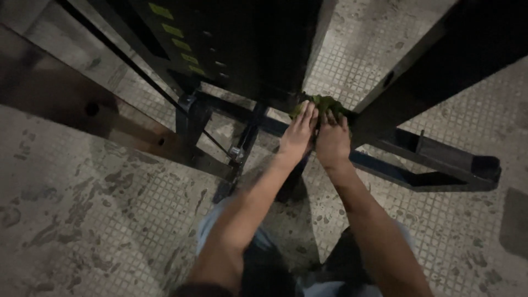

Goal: Clean the weight stack and structural frame of a cable gym machine using a green cloth.

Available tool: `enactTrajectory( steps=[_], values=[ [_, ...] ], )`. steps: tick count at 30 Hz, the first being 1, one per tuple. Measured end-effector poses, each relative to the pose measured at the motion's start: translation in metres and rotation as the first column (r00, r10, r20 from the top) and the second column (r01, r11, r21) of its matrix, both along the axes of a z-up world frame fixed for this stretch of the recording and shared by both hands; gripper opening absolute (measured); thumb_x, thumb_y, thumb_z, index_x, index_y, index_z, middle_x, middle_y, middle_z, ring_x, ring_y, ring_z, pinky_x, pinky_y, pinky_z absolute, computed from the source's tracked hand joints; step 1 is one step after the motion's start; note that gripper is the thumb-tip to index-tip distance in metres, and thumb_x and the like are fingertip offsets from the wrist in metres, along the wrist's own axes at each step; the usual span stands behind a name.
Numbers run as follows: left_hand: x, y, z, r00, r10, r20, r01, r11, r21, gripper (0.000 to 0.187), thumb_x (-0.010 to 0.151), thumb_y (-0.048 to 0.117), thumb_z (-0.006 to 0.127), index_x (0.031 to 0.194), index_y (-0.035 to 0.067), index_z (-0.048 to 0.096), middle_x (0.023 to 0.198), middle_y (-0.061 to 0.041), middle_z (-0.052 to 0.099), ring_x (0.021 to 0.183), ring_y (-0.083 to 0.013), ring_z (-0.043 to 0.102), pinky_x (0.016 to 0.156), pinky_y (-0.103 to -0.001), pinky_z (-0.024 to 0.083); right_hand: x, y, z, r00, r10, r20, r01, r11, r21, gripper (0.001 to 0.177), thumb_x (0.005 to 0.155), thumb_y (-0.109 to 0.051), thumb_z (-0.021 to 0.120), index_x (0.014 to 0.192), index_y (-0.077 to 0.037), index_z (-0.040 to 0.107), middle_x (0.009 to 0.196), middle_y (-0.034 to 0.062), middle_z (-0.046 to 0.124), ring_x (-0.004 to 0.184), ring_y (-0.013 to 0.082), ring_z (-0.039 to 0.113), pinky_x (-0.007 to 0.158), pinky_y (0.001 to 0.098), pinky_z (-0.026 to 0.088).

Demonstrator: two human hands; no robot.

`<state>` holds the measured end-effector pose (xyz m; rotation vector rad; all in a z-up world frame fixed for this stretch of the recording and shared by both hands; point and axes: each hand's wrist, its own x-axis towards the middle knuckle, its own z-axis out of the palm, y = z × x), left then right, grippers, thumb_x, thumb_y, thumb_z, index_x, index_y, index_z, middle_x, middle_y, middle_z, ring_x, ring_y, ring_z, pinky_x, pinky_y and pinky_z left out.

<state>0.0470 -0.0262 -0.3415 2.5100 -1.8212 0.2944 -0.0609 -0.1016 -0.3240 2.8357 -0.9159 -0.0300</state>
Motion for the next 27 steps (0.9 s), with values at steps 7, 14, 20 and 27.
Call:
enactTrajectory(
  steps=[7, 14, 20, 27],
  values=[
    [0.03, -0.026, -0.014, 0.981, -0.083, 0.174, 0.119, 0.972, -0.204, 0.057, 0.108, 0.013, 0.058, 0.157, -0.006, 0.037, 0.168, -0.021, 0.028, 0.159, -0.03, 0.029, 0.095, -0.038, 0.061, 0.017, -0.039, -0.018, 0.974, 0.105, 0.199, -0.088, 0.992, -0.096, 0.061, 0.101, -0.025, 0.061, 0.158, -0.005, 0.05, 0.153, 0.0147, 0.053, 0.147, 0.0269, 0.045, 0.131, 0.0471, 0.023],
    [0.019, -0.047, -0.019, 0.986, 0.05, -0.161, -0.088, 0.968, -0.234, 0.05, 0.106, 0.014, 0.058, 0.154, 0.006, 0.045, 0.165, -0.01, 0.035, 0.15, -0.0277, 0.041, 0.098, -0.042, 0.059, 0.011, -0.033, 0.018, 0.967, -0.016, 0.254, -0.09, 0.913, 0.399, 0.035, 0.11, -0.019, 0.057, 0.141, -0.007, 0.064, 0.141, 0.0165, 0.063, 0.136, 0.0371, 0.054, 0.115, 0.0464, 0.045],
    [0.033, -0.025, -0.065, 0.989, -0.147, 0.026, 0.141, 0.865, -0.482, 0.055, 0.107, 0.009, 0.06, 0.159, 0.009, 0.041, 0.166, -0.008, 0.033, 0.157, -0.027, 0.035, 0.112, -0.042, 0.056, 0.007, -0.02, -0.019, 0.96, 0.137, 0.244, -0.118, 0.989, -0.093, 0.063, 0.092, -0.016, 0.067, 0.148, 0.008, 0.053, 0.151, 0.0302, 0.05, 0.129, 0.0539, 0.046, 0.101, 0.0621, 0.045],
    [0.012, -0.039, 0.013, 0.986, 0.048, -0.16, -0.076, 0.982, -0.173, 0.062, 0.104, 0.014, 0.067, 0.159, 0.001, 0.039, 0.166, -0.018, 0.036, 0.145, -0.0313, 0.049, 0.097, -0.045, 0.058, 0.005, -0.051, -0.049, 0.869, 0.345, 0.356, -0.32, 0.939, -0.131, 0.061, 0.113, -0.021, 0.06, 0.166, 0.002, 0.037, 0.168, 0.0207, 0.039, 0.156, 0.0399, 0.036, 0.125, 0.0724, 0.033]
  ],
)
